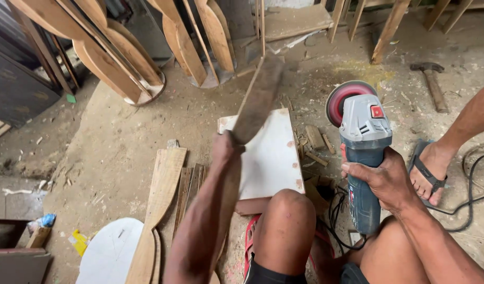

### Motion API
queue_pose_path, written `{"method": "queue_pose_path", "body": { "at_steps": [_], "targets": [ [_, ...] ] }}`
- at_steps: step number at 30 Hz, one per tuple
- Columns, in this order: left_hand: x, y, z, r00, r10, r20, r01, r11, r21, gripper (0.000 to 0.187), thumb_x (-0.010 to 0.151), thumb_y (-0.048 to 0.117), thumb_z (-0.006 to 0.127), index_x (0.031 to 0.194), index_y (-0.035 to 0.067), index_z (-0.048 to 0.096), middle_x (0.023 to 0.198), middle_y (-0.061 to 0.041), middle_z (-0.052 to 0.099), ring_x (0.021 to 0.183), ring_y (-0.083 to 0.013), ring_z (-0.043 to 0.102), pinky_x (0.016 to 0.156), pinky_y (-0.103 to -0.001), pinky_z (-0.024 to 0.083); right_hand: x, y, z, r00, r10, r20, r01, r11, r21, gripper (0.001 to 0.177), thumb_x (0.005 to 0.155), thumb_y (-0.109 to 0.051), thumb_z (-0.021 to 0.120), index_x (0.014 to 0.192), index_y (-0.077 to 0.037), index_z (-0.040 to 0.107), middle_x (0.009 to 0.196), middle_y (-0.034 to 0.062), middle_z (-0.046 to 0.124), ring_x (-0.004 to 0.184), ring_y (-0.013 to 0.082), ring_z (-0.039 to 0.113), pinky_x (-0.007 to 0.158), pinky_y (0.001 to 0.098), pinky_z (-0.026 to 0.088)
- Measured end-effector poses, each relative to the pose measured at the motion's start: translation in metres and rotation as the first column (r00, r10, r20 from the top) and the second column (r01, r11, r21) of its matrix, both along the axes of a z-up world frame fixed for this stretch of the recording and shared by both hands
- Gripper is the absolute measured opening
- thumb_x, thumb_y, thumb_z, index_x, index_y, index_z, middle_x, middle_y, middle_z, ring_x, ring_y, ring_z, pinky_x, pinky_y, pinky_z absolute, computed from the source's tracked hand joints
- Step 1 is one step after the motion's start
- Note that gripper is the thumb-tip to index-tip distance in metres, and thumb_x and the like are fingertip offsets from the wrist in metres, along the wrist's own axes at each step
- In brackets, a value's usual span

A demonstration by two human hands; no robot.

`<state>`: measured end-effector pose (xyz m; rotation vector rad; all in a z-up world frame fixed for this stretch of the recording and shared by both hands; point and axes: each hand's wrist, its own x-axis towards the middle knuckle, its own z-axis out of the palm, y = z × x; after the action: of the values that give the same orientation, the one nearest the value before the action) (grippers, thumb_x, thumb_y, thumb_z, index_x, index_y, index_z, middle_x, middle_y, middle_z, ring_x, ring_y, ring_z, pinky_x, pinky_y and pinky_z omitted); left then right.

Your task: Sanding and shaping a curved wooden board using an electric angle grinder

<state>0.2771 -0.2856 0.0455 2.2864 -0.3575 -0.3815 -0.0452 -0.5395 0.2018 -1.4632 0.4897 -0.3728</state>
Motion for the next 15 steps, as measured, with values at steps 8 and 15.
{"method": "queue_pose_path", "body": {
  "at_steps": [8,15],
  "targets": [
    [-0.014,0.115,0.221,0.953,0.301,-0.038,-0.286,0.853,-0.437,0.023,0.09,0.009,0.071,0.108,0.006,0.057,0.1,-0.006,0.063,0.089,-0.0154,0.063,0.086,-0.028,0.055,0.0,-0.002,0.002,0.999,-0.031,0.017,0.03,0.999,0.023,0.036,0.078,0.0,0.073,0.113,0.003,0.071,0.088,0.0132,0.071,0.066,0.0196,0.061,0.057,0.0298,0.048],
    [0.005,0.17,0.273,0.852,0.522,0.051,-0.068,0.206,-0.976,0.037,0.089,0.006,0.07,0.124,-0.001,0.059,0.109,-0.01,0.07,0.103,-0.0267,0.075,0.11,-0.042,0.063,0.001,0.003,0.007,0.999,-0.048,0.022,0.046,0.996,0.07,0.04,0.078,-0.003,0.073,0.118,0.0,0.068,0.093,0.0111,0.069,0.067,0.0198,0.064,0.055,0.029,0.049]
  ]
}}
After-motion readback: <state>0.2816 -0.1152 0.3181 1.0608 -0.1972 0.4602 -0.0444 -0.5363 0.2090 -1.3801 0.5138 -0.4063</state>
